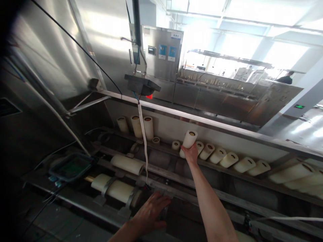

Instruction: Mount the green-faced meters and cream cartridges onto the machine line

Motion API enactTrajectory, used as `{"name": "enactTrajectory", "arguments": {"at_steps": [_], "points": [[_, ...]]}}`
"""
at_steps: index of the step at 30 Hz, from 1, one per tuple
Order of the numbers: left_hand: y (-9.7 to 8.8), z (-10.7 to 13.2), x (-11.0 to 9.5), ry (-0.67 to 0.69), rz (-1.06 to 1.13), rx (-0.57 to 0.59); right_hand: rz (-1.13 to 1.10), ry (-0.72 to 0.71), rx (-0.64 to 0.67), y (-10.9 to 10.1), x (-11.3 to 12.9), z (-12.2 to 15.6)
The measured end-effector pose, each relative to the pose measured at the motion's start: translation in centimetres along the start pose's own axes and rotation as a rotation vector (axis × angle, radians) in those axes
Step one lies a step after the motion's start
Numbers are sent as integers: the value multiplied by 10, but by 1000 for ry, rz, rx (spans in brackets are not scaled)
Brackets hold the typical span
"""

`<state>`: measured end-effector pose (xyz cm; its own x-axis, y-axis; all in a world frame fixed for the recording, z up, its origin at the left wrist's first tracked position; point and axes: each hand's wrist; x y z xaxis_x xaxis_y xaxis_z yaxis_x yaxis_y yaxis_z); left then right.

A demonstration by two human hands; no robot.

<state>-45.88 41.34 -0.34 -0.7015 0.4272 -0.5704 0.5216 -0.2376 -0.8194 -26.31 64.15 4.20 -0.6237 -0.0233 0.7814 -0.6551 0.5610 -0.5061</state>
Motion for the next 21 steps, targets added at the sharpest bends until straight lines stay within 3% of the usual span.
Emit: {"name": "enactTrajectory", "arguments": {"at_steps": [21], "points": [[-7, -2, -5, -13, -16, 15, 106, 118, 54, -6, 9, -3]]}}
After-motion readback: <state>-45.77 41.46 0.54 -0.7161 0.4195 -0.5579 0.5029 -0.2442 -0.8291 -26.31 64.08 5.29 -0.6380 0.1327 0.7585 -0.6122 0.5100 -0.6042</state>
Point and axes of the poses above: each hand's wrist, its own z-axis away from the middle knuckle, its own y-axis out of the palm, x = y × z, and after that the axes turned 9 degrees about -x, right-handed
